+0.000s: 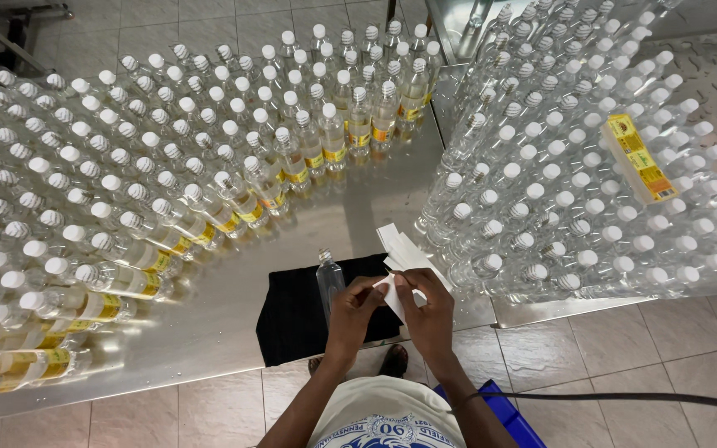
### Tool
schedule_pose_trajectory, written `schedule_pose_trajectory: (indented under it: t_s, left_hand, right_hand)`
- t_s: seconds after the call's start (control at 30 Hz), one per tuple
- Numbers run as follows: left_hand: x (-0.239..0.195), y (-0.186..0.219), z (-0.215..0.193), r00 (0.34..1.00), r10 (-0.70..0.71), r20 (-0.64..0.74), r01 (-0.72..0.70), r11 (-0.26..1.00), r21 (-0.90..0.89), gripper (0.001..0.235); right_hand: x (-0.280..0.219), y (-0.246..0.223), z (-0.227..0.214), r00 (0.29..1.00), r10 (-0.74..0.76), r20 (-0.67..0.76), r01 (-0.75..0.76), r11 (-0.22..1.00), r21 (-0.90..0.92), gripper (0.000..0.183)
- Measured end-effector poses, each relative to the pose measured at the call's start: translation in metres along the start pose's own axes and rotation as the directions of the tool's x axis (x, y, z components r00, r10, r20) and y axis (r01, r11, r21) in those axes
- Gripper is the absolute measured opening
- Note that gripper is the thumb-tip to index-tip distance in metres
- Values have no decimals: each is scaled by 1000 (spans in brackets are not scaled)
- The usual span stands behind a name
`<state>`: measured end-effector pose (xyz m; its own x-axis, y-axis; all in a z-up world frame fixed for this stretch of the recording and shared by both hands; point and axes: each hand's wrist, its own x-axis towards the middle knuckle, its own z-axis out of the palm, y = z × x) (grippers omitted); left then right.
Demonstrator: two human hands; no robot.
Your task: The person repeatedly picks up clear plastic bottles from a table, applies yellow labels to them by hand, and places the labeled bottles back on the table. The person handles the bottles one at a time and uses a stack of labels placed on a black cloth.
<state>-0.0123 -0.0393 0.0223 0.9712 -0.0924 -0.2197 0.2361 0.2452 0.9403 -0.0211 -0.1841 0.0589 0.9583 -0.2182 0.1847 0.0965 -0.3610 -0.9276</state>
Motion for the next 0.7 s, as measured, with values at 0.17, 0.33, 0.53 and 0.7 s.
schedule_pose_trajectory:
  t_s: [0.17,0.33,0.53,0.7]
  left_hand:
    - [-9,10,0,998,37,-50,-31,993,114,24]
    - [-5,-4,-12,973,-8,-230,12,1000,14,26]
    - [4,16,-34,885,-4,-466,-59,991,-122,41]
    - [2,18,-35,946,29,-322,-18,999,37,50]
  right_hand:
    - [-9,15,2,999,37,-24,-38,999,-36,11]
    - [-19,33,1,914,405,28,-395,874,284,6]
    - [-38,69,-20,712,549,437,-693,649,314,19]
    - [2,-14,-36,871,480,106,-489,867,92,31]
